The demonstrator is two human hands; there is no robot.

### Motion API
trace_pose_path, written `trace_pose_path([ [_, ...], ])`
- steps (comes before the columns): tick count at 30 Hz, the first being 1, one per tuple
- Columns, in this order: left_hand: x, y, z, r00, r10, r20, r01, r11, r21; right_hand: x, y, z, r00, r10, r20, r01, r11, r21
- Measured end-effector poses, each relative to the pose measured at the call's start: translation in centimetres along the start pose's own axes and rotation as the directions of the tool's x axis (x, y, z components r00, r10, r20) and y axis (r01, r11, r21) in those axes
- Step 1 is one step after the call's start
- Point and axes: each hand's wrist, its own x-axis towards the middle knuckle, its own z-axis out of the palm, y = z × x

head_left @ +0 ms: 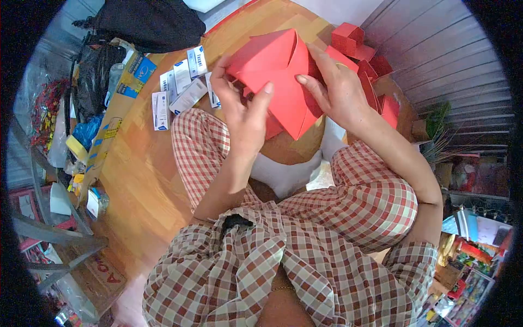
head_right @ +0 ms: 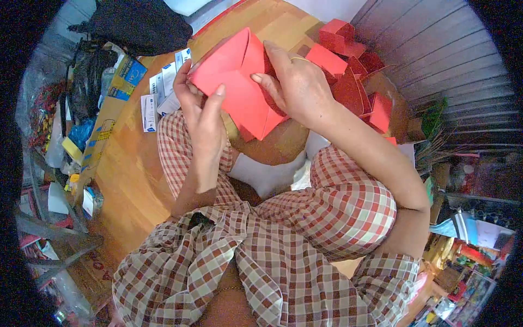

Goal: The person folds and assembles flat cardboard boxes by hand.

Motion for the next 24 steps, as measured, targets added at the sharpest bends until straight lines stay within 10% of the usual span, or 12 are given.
trace_pose_path([
  [4, 0.6, -0.4, -0.6, 0.994, -0.103, -0.025, 0.090, 0.944, -0.317, 0.4, 1.0, -0.4, 0.997, -0.071, -0.012, 0.071, 0.950, 0.303],
  [9, 0.1, -1.0, 0.4, 0.986, -0.165, -0.002, 0.147, 0.884, -0.444, -0.7, 1.7, 1.5, 0.999, 0.008, -0.049, 0.003, 0.974, 0.225],
  [21, 0.7, -2.6, -0.2, 0.997, 0.042, 0.072, -0.043, 0.999, 0.020, -1.6, 2.8, 0.8, 0.983, 0.126, 0.136, -0.159, 0.950, 0.267],
  [23, 0.3, -3.1, -0.6, 0.972, 0.155, 0.176, -0.182, 0.971, 0.154, -1.5, 3.8, 0.0, 0.834, 0.405, 0.375, -0.543, 0.480, 0.689],
  [24, 0.0, -3.2, -0.8, 0.925, 0.251, 0.286, -0.328, 0.907, 0.265, -1.4, 4.4, -0.2, 0.835, 0.407, 0.371, -0.541, 0.483, 0.689],
])
